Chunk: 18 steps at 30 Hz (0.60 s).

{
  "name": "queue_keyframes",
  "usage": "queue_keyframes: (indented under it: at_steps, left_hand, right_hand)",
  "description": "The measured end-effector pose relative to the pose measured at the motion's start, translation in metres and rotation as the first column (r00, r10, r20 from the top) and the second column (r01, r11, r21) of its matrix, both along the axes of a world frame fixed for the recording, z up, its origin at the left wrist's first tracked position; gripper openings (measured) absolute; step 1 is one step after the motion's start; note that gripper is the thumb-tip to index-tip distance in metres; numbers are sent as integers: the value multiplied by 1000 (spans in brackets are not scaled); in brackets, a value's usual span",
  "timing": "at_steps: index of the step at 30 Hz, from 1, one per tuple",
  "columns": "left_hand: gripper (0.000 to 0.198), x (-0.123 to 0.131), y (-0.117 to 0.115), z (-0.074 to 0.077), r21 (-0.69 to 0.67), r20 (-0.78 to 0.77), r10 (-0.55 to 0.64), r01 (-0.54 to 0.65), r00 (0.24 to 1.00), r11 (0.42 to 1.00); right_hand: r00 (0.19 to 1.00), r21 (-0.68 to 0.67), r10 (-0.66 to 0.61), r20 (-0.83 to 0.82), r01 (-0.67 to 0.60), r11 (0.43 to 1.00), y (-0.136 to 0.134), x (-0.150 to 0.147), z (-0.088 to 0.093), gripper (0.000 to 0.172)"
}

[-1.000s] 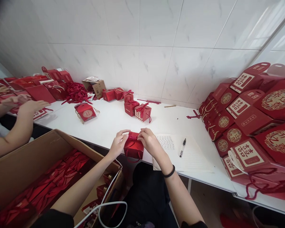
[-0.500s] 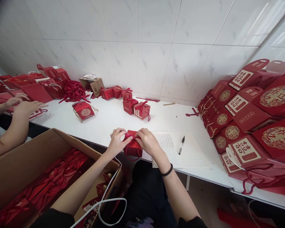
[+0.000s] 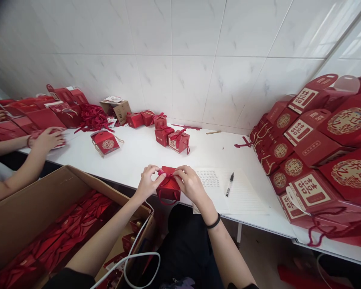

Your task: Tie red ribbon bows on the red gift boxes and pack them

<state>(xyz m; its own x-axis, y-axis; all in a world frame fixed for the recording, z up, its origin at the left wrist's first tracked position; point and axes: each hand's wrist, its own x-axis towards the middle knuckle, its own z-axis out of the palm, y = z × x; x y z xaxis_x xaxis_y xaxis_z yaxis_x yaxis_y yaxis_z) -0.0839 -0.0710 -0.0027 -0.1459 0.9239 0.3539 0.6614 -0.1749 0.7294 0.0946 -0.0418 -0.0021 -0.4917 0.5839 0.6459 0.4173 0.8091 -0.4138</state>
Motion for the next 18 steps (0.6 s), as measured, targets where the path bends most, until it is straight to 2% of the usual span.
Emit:
queue_keyframes:
  at_steps: [7, 9, 12, 16, 18]
  left_hand:
    - [20, 5, -6, 5, -18, 19, -52, 52, 998, 998]
    - [19, 7, -10, 4, -5, -18, -31, 31, 999, 999]
    - [14, 10, -14, 2, 38, -90, 28, -25, 996, 999]
    - [8, 12, -15, 1, 66, -123, 28, -20, 992, 998]
    - [5, 11, -14, 1, 72, -107, 12, -4, 994, 997]
  right_hand:
    - [998, 25, -45, 42, 44, 999, -4, 4, 1, 23]
    - [996, 11, -84, 39, 84, 996, -8, 4, 2, 21]
    - [983, -133, -184, 4, 183, 974, -14, 0, 4, 18]
    - [954, -390, -297, 40, 289, 875, -18, -11, 3, 37]
    - [943, -464, -331, 39, 310, 830, -18, -17, 3, 38]
